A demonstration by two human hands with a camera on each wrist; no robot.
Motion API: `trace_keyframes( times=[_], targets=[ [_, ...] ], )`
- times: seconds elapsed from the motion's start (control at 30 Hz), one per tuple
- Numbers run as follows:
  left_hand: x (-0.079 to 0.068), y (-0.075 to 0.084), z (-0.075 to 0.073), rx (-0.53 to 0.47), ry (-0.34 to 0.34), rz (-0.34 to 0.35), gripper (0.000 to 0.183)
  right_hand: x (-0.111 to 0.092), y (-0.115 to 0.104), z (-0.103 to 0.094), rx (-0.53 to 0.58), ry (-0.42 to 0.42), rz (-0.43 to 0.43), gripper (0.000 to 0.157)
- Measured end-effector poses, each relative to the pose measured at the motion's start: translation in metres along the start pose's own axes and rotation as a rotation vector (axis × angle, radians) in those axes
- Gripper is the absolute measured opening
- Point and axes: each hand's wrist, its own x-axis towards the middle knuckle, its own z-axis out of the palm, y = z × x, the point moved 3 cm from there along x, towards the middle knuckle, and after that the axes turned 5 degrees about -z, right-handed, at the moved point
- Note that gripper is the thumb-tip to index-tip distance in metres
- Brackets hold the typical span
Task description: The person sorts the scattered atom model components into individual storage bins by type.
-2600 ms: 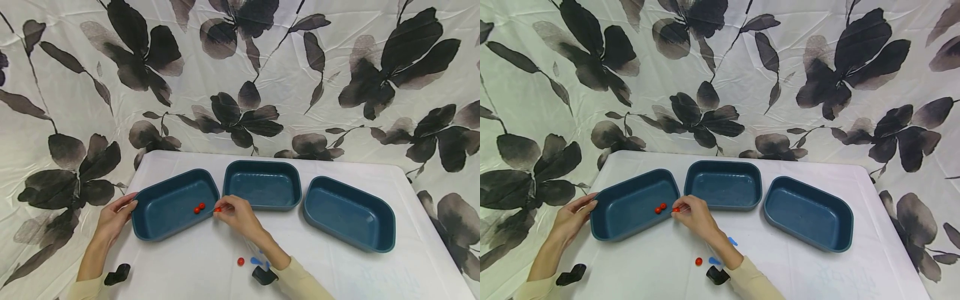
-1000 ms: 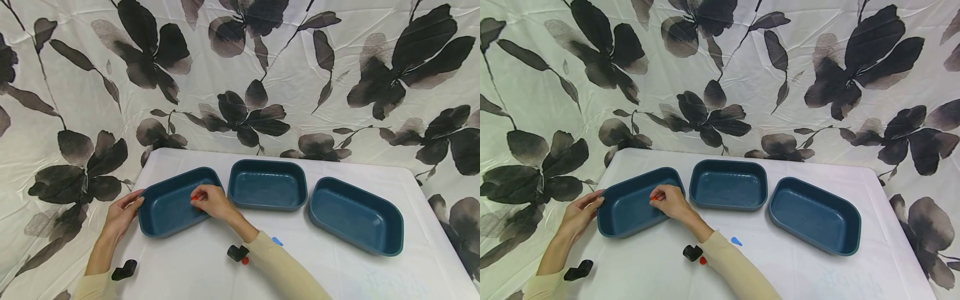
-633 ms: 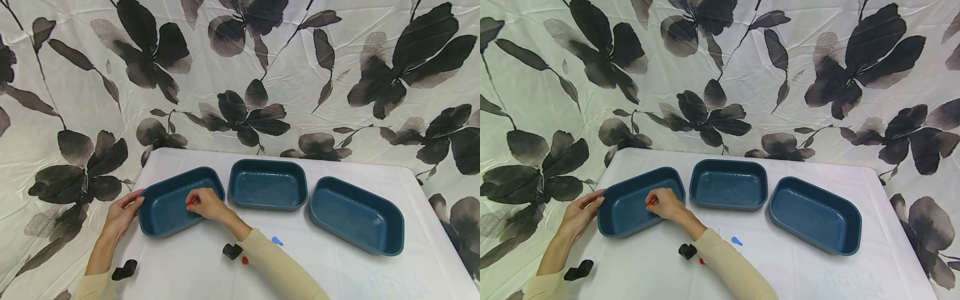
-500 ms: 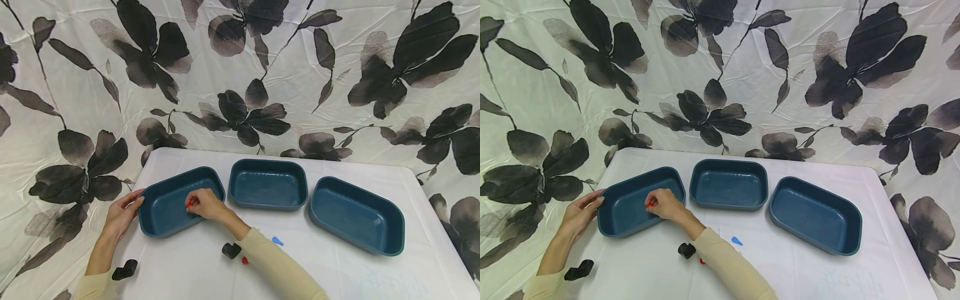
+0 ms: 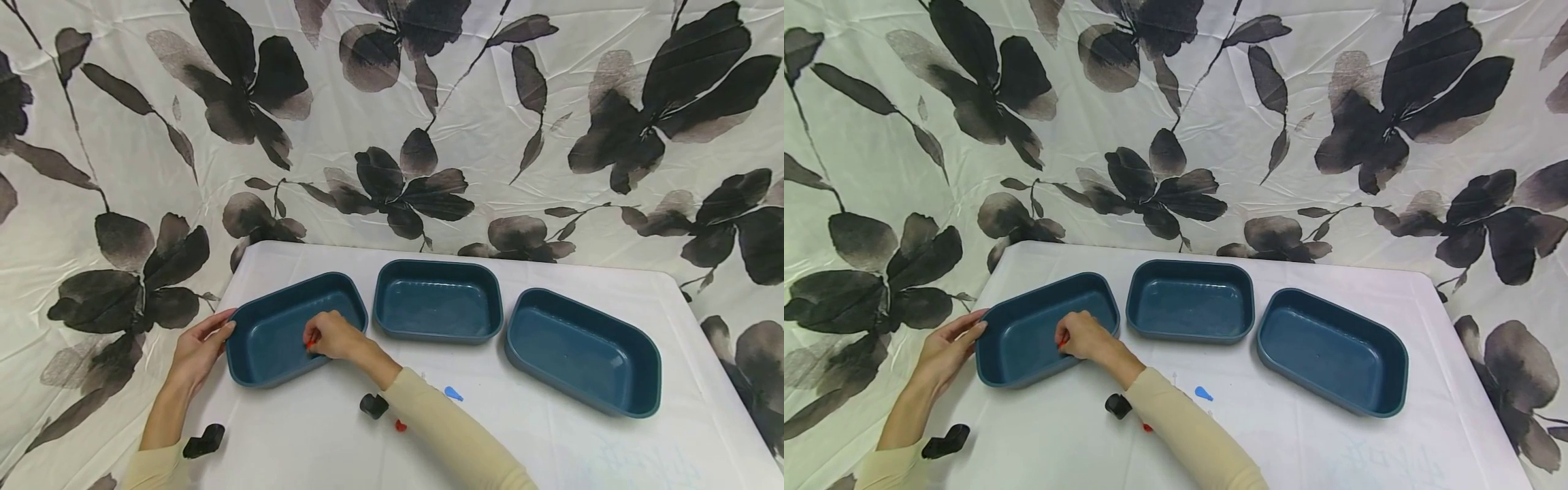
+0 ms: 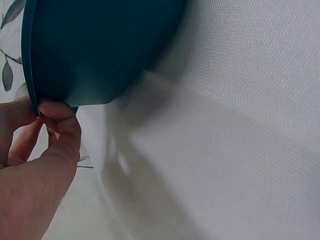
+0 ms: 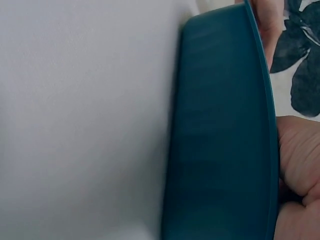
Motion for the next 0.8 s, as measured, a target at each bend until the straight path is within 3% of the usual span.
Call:
trace_keyframes(
  times=[0.4, 0.8],
  targets=[
    [-0.0020, 0.0012, -0.0002, -0.007, 0.001, -0.009, 0.058, 0.0039, -0.0056, -0.0014, -0.077, -0.120, 0.045, 0.009],
    [-0.0038, 0.0035, 0.0006, -0.004, 0.002, -0.011, 0.057, 0.0020, -0.0033, -0.0050, -0.046, -0.134, 0.015, 0.007]
  ],
)
